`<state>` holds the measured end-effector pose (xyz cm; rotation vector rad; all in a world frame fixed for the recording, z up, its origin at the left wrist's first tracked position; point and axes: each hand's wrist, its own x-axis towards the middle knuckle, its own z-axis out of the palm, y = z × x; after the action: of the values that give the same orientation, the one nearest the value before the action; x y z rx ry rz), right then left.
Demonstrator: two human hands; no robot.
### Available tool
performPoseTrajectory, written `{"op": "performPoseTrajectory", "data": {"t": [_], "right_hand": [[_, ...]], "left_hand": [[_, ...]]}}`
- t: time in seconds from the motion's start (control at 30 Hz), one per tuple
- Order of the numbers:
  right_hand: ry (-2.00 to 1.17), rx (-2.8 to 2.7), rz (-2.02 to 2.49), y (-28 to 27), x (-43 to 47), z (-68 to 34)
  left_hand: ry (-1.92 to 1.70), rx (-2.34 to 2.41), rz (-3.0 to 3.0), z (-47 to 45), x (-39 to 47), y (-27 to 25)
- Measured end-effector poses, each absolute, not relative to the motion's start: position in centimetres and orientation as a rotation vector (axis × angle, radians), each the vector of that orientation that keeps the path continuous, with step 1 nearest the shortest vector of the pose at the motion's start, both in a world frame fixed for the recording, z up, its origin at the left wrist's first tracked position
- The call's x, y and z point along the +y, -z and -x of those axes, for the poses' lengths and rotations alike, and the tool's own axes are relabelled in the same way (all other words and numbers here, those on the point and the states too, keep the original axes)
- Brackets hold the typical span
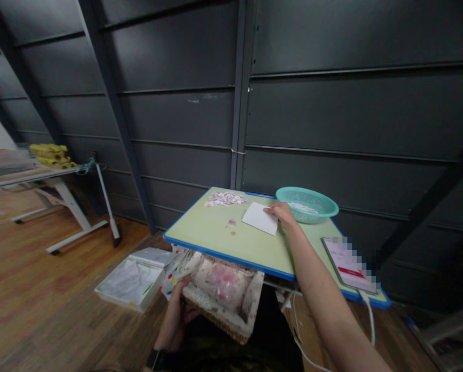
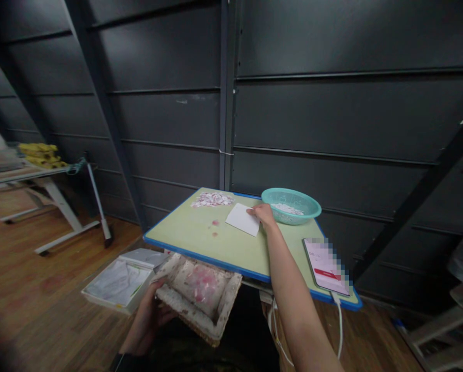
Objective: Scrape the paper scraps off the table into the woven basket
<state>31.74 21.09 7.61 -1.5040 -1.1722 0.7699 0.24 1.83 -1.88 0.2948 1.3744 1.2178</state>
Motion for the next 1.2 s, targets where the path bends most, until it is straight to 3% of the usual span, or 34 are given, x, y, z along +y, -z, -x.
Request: {"op": "performPoseTrajectory", "data": {"t": [1.2], "right_hand": [[-1.027,-1.65,1.35,-7.6,20.0,-29.1]], "left_hand": [[-1.253,1.315,-0.324,-0.2,1.4,2.0]]}}
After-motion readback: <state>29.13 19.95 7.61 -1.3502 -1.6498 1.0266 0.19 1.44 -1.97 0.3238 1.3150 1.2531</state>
